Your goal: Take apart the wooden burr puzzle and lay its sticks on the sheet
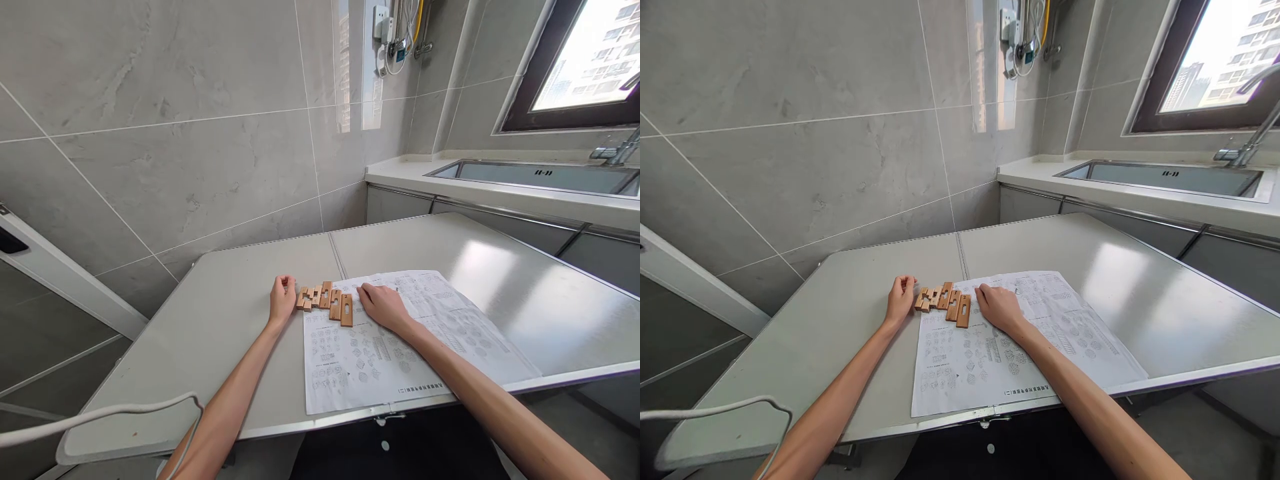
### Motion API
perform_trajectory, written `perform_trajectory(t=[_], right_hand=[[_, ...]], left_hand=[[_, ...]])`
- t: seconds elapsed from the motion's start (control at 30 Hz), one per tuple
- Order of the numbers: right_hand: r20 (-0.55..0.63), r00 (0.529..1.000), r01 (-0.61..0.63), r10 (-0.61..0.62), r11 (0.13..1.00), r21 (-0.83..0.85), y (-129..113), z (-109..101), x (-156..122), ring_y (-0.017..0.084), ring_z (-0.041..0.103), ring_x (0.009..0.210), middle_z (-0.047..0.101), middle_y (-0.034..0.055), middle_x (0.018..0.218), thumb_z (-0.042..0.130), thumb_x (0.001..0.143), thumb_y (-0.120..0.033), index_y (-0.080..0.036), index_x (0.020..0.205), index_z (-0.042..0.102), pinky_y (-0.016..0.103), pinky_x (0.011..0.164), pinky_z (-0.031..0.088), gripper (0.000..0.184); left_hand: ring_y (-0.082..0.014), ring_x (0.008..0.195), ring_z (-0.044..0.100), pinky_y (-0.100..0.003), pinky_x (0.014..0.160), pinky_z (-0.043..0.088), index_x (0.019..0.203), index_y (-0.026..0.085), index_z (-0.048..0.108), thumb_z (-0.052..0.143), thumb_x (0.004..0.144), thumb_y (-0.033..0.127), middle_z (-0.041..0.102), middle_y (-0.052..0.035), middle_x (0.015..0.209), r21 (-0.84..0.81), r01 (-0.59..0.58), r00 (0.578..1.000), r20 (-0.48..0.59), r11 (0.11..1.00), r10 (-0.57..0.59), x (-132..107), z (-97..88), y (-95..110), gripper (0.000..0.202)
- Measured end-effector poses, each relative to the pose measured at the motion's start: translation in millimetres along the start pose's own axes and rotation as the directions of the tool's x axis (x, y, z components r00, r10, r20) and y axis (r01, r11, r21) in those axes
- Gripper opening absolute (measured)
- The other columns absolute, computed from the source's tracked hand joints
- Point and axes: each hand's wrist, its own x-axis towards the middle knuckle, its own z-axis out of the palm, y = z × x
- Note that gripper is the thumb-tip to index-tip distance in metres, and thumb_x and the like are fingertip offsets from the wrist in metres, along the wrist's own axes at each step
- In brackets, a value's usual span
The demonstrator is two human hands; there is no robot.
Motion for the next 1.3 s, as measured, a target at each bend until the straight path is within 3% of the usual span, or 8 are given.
perform_trajectory(t=[0.67, 0.9, 1.0, 1.1, 1.3], right_hand=[[0.004, 1.000, 0.005, -0.005, 1.000, 0.014, 1.0, 0.1, -0.2, 0.016, 0.046, 0.054, 0.061, 0.0017, 0.063, 0.035, 0.109, -0.035, -0.021, 0.074, 0.047, 0.029, 0.057, 0.023, 0.040], [0.000, 1.000, 0.006, -0.006, 1.000, 0.014, 0.0, -1.7, 0.2, 0.016, 0.044, 0.054, 0.061, 0.0014, 0.064, 0.036, 0.109, -0.035, -0.021, 0.074, 0.046, 0.029, 0.056, 0.023, 0.039], [0.001, 1.000, 0.004, -0.004, 1.000, 0.012, -0.9, -3.0, 0.0, 0.016, 0.045, 0.054, 0.060, 0.0013, 0.063, 0.036, 0.109, -0.035, -0.021, 0.074, 0.047, 0.029, 0.056, 0.023, 0.039], [0.003, 1.000, -0.004, 0.004, 1.000, 0.014, -1.7, -4.0, -0.1, 0.016, 0.047, 0.055, 0.060, 0.0012, 0.063, 0.036, 0.109, -0.035, -0.021, 0.075, 0.049, 0.029, 0.056, 0.023, 0.039], [0.011, 1.000, -0.005, 0.004, 1.000, 0.008, -2.8, -5.6, -0.6, 0.017, 0.049, 0.056, 0.061, 0.0023, 0.064, 0.036, 0.109, -0.035, -0.021, 0.075, 0.051, 0.029, 0.056, 0.022, 0.039]], left_hand=[[-0.0242, 0.109, 0.067, -0.036, 0.088, 0.050, 0.102, 0.024, 0.060, 0.048, 0.102, 0.050, 0.072, -0.0096, 0.118, 0.027, -0.036, 0.999, 0.007, 0.999, 0.036, -0.4, 0.4, -2.0, 0.028], [-0.0257, 0.111, 0.065, -0.039, 0.095, 0.049, 0.102, 0.024, 0.061, 0.051, 0.100, 0.049, 0.071, -0.0102, 0.115, 0.057, -0.139, 0.989, 0.062, 0.989, 0.136, -4.5, 2.8, 3.8, 0.028], [-0.0268, 0.116, 0.062, -0.040, 0.099, 0.047, 0.106, 0.025, 0.064, 0.060, 0.096, 0.050, 0.069, -0.0099, 0.119, 0.088, -0.236, 0.966, 0.124, 0.968, 0.225, -11.2, 4.0, 10.6, 0.027], [-0.0284, 0.122, 0.058, -0.042, 0.104, 0.046, 0.114, 0.025, 0.064, 0.062, 0.094, 0.048, 0.066, -0.0104, 0.123, 0.167, -0.374, 0.912, 0.242, 0.912, 0.330, -18.0, 4.2, 17.5, 0.030], [-0.0291, 0.119, 0.058, -0.042, 0.102, 0.048, 0.126, 0.028, 0.062, 0.065, 0.092, 0.052, 0.063, -0.0093, 0.130, 0.203, -0.461, 0.846, 0.393, 0.864, 0.359, -22.8, 3.7, 21.4, 0.042]])
